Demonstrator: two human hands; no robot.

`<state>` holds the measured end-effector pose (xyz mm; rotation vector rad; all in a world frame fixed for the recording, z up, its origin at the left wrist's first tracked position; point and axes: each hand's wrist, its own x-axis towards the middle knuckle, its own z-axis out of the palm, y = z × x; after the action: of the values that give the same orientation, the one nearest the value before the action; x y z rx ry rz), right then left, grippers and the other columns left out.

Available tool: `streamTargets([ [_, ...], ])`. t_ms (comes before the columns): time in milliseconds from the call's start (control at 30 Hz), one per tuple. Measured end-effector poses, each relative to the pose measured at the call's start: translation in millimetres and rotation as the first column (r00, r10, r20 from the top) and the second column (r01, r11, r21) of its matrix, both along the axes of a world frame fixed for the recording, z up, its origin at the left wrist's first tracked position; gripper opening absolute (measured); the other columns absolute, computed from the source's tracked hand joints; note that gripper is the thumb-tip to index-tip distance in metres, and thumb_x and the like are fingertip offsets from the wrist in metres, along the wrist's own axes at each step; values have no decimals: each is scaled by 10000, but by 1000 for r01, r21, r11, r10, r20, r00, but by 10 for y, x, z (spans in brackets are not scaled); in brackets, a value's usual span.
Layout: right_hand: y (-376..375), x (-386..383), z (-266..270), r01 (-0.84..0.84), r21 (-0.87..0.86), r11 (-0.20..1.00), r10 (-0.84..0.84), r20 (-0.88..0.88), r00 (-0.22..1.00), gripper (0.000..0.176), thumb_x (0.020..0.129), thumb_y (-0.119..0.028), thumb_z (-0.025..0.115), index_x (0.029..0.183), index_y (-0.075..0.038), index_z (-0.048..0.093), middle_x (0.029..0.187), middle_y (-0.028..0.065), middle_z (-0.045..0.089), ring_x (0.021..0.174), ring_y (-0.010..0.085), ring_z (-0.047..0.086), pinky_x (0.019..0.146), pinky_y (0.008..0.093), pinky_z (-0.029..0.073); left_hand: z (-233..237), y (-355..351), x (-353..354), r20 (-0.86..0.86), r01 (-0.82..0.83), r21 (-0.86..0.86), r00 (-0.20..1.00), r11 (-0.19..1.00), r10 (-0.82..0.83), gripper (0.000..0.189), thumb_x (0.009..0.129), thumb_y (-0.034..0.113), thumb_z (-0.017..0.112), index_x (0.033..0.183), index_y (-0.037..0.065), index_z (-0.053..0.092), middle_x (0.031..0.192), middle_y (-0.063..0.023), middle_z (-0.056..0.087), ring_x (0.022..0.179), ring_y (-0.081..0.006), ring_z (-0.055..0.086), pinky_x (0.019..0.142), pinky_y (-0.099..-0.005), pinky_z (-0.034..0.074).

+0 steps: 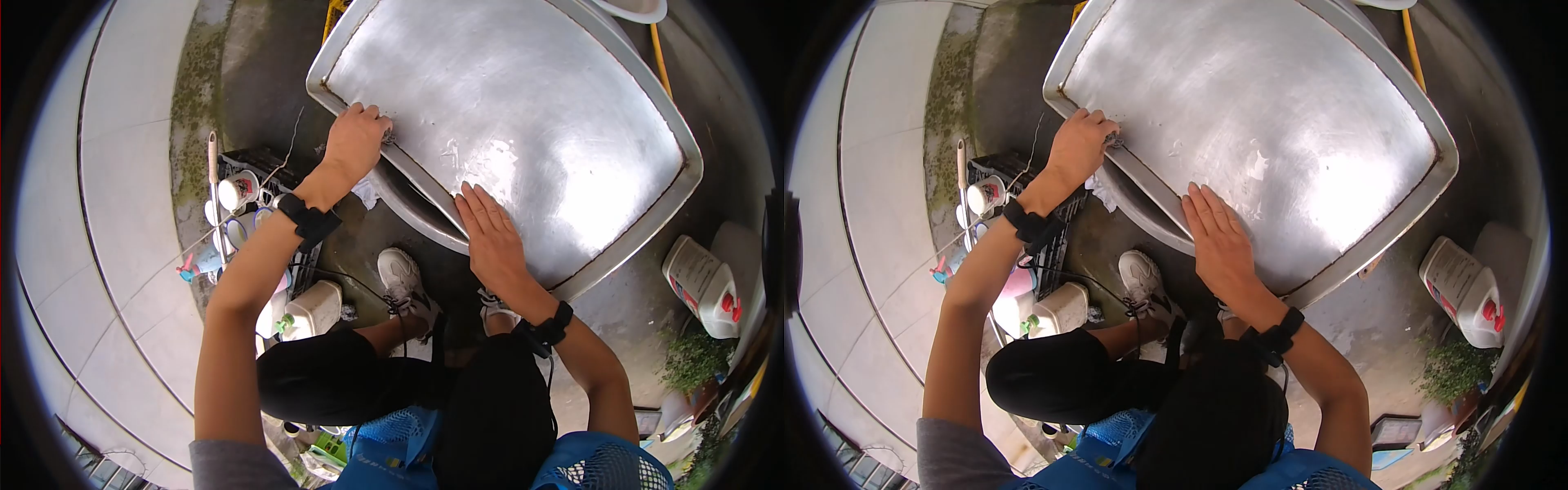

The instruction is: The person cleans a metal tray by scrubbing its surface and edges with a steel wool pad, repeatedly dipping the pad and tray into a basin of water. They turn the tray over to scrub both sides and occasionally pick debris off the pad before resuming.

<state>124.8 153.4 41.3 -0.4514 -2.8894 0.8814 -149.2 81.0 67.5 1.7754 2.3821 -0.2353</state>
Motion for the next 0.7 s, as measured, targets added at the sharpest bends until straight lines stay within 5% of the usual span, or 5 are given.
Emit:
streamTargets([
  [200, 46, 31, 23, -51, -21, 998, 51, 30, 998, 529, 817, -130, 530, 1321, -5, 428, 1426, 111, 362, 1321, 251, 336, 1092, 359, 271, 262, 96, 742, 583, 79, 26, 809, 997, -79, 150, 761, 80, 667, 905, 108, 636, 858, -60, 582, 846, -247, 565, 752, -333, 461],
  [300, 188, 69, 189, -39, -181, 983, 42, 14, 999, 581, 828, -230, 593, 1340, -29, 408, 1438, 116, 340, 1318, 271, 339, 1085, 379, 281, 365, 37, 599, 771, -392, -3, 585, 920, 252, 146, 844, 123, 637, 988, 100, 633, 927, -27, 617, 886, -176, 592, 764, -288, 458],
  [367, 402, 158, 398, 44, -276, 960, -48, -11, 999, 608, 823, -247, 637, 1347, -47, 403, 1442, 120, 332, 1313, 294, 342, 1072, 396, 297, 339, -157, 316, 900, -781, -224, 64, 583, 431, 164, 893, 143, 590, 1038, 80, 631, 984, -35, 642, 860, -170, 601, 754, -262, 459],
  [467, 807, 410, 574, 378, -118, 918, -394, -176, 902, 599, 811, -117, 654, 1344, -29, 396, 1423, 148, 353, 1302, 334, 347, 1042, 402, 326, 577, -354, 206, 855, -818, -485, -369, 309, 365, 220, 901, 184, 596, 1090, 70, 603, 1006, -6, 640, 874, -106, 592, 754, -237, 458],
  [700, 1116, 896, 435, 795, 97, 598, -761, -241, 602, 753, 835, -202, 671, 1408, 34, 241, 1437, 228, 294, 1331, 339, 289, 1071, 417, 258, 376, -412, 270, 806, -717, -583, -449, 382, 386, 351, 881, 260, 627, 1175, 82, 555, 970, 8, 641, 846, -96, 601, 747, -248, 471],
])
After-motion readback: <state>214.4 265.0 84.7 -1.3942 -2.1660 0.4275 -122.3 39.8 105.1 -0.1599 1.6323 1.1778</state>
